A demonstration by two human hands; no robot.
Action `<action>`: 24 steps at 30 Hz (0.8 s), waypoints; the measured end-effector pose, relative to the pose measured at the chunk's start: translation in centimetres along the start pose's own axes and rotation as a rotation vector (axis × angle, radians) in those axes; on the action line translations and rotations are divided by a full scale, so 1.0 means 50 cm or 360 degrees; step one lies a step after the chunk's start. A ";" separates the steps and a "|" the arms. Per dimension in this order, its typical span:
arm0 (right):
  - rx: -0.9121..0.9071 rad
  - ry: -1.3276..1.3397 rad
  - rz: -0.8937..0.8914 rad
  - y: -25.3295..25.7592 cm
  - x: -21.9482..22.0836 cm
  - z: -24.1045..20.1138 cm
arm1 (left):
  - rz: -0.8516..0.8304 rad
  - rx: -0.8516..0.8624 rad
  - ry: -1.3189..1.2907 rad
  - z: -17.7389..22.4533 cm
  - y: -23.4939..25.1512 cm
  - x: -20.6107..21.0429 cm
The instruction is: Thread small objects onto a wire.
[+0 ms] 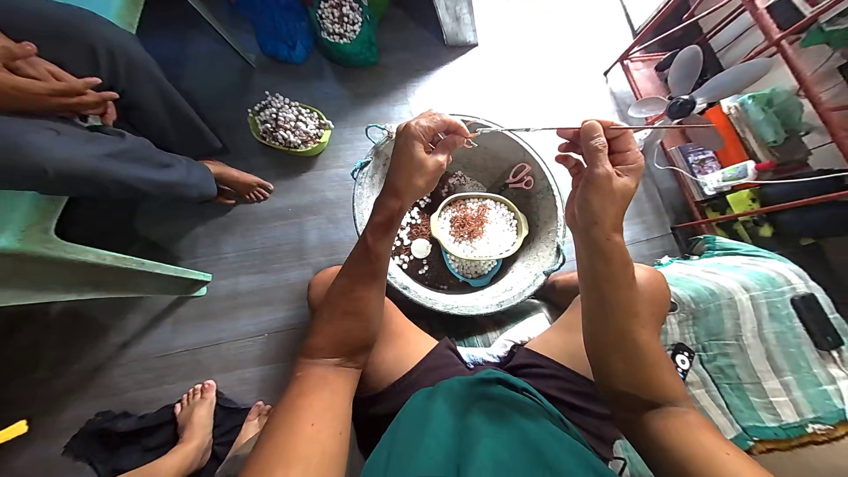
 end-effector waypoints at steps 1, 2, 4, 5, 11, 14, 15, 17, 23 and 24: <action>0.0006 -0.0007 -0.0014 0.000 0.001 -0.001 | -0.0003 0.0005 0.0000 0.000 0.000 0.000; 0.0013 -0.0008 -0.0030 0.000 0.001 -0.002 | -0.0007 0.0008 -0.0001 0.001 0.000 0.000; 0.0027 -0.0004 -0.0080 0.000 -0.001 -0.003 | -0.0002 0.0010 0.0003 0.001 0.000 0.000; 0.0033 0.0004 -0.0095 0.001 -0.001 -0.004 | -0.0001 0.0011 0.0010 0.000 -0.001 -0.001; 0.0048 -0.0009 -0.0089 0.000 -0.007 0.000 | -0.0014 0.0024 0.0042 0.000 -0.001 0.002; 0.0034 0.0028 -0.0071 -0.002 -0.009 -0.003 | -0.0018 0.0020 0.0066 -0.001 -0.001 0.001; 0.0029 0.0033 -0.0064 -0.002 -0.010 -0.004 | -0.0017 0.0020 0.0069 -0.002 -0.001 0.001; 0.0036 0.0027 -0.0051 -0.002 -0.011 -0.003 | -0.0016 0.0015 0.0081 -0.002 0.000 0.001; 0.0066 0.0044 -0.0052 -0.001 -0.010 0.003 | -0.0013 0.0004 0.0071 0.001 0.000 -0.002; 0.0059 0.0038 -0.0054 -0.001 -0.009 0.006 | -0.0016 0.0005 0.0071 0.001 -0.001 -0.002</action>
Point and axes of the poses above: each hand's wrist, its own y-axis towards the middle knuckle, its own x-axis out of the palm, z = x × y, the point moved 5 cm from there along y, towards the middle knuckle, and after that the axes turned 10 degrees about y, right-handed, at the moved point
